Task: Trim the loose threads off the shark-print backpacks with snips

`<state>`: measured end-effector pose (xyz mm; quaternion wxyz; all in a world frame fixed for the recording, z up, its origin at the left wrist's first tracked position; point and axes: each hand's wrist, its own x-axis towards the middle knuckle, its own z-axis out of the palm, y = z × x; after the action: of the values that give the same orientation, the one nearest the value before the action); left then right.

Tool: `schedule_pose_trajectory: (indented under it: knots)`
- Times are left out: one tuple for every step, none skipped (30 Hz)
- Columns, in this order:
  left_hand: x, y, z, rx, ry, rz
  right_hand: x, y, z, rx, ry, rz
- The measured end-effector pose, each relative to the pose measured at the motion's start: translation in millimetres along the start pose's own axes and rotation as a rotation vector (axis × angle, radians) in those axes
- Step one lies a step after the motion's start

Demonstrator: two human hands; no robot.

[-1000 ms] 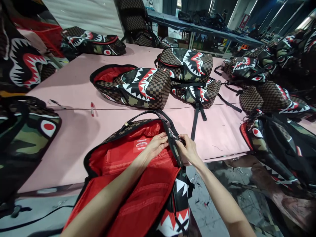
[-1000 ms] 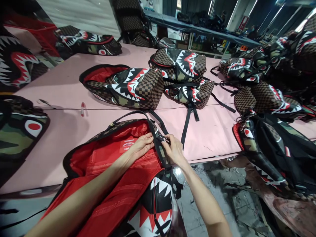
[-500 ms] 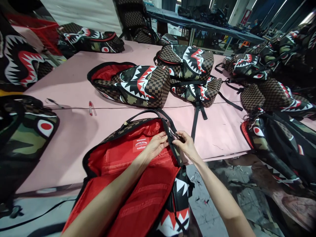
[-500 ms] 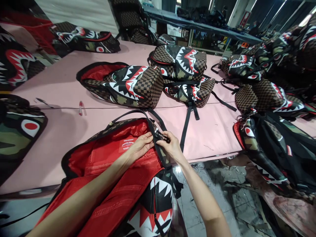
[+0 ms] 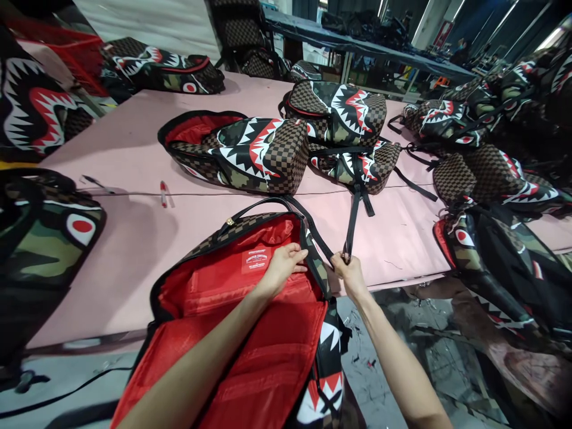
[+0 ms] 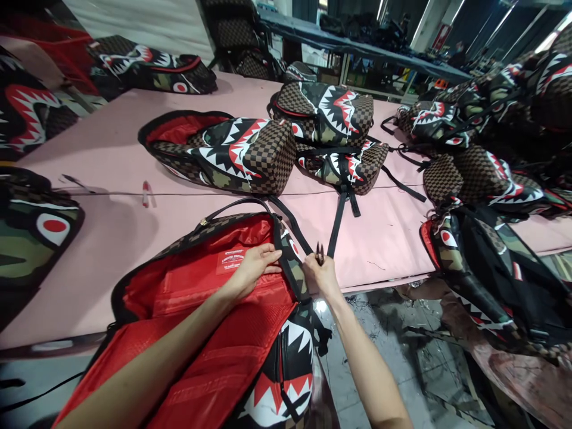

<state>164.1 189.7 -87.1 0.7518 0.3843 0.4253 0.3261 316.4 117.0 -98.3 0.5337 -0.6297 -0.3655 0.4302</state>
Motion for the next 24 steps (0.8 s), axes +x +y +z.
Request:
schedule_pose_trajectory:
  knots:
    - [1, -1, -1.1, -0.017, -0.009, -0.013, -1, 0, -7, -0.069, 0.032, -0.027]
    - [3, -2, -2.1, -0.037, -0.018, -0.025, -1, 0, -13, -0.167, 0.046, -0.075]
    - [4, -2, -2.8, -0.057, -0.029, -0.036, -2, -1, -17, -0.276, 0.041, -0.136]
    - [6, -3, -3.3, -0.076, -0.041, -0.045, -2, -1, -20, -0.379, 0.025, -0.198]
    - [7, -4, -3.6, -0.093, -0.052, -0.052, -3, -2, -22, -0.463, 0.003, -0.250]
    - [9, -5, -3.9, -0.106, -0.063, -0.057, -3, -2, -22, -0.522, -0.016, -0.287]
    - [9, -6, -4.1, -0.116, -0.073, -0.062, -3, -2, -21, -0.559, -0.031, -0.310]
    - [10, -7, -4.3, -0.123, -0.082, -0.065, -3, -2, -20, -0.581, -0.044, -0.329]
    - [11, -8, -4.6, -0.129, -0.087, -0.066, -2, -2, -18, -0.598, -0.053, -0.350]
    - [11, -8, -5.0, -0.133, -0.092, -0.067, -2, -2, -16, -0.615, -0.061, -0.379]
    - [11, -9, -5.3, -0.135, -0.096, -0.066, -1, -2, -14, -0.632, -0.070, -0.413]
    - [11, -9, -5.7, -0.137, -0.099, -0.065, 0, -2, -13, -0.647, -0.079, -0.448]
    - [12, -10, -6.0, -0.139, -0.101, -0.064, 1, -3, -11, -0.660, -0.088, -0.479]
    - [12, -10, -6.4, -0.140, -0.104, -0.064, 3, -3, -10, -0.672, -0.096, -0.506]
    - [12, -10, -6.7, -0.141, -0.106, -0.064, 4, -4, -9, -0.680, -0.102, -0.526]
    - [12, -10, -7.0, -0.143, -0.109, -0.065, 5, -4, -9, -0.686, -0.105, -0.542]
    - [12, -10, -7.3, -0.144, -0.111, -0.067, 5, -4, -9, -0.688, -0.102, -0.552]
    - [12, -10, -7.5, -0.146, -0.111, -0.069, 6, -4, -9, -0.689, -0.099, -0.559]
    - [12, -10, -7.7, -0.148, -0.109, -0.071, 6, -4, -9, -0.690, -0.097, -0.559]
    - [13, -11, -7.7, -0.151, -0.105, -0.073, 6, -3, -9, -0.687, -0.094, -0.552]
    - [13, -11, -7.7, -0.153, -0.100, -0.074, 6, -3, -10, -0.673, -0.085, -0.533]
    - [13, -11, -7.5, -0.155, -0.095, -0.076, 6, -2, -11, -0.649, -0.066, -0.505]
    - [14, -11, -7.3, -0.156, -0.089, -0.078, 5, -2, -11, -0.618, -0.042, -0.474]
    - [14, -11, -6.9, -0.156, -0.084, -0.080, 5, -1, -11, -0.588, -0.021, -0.451]
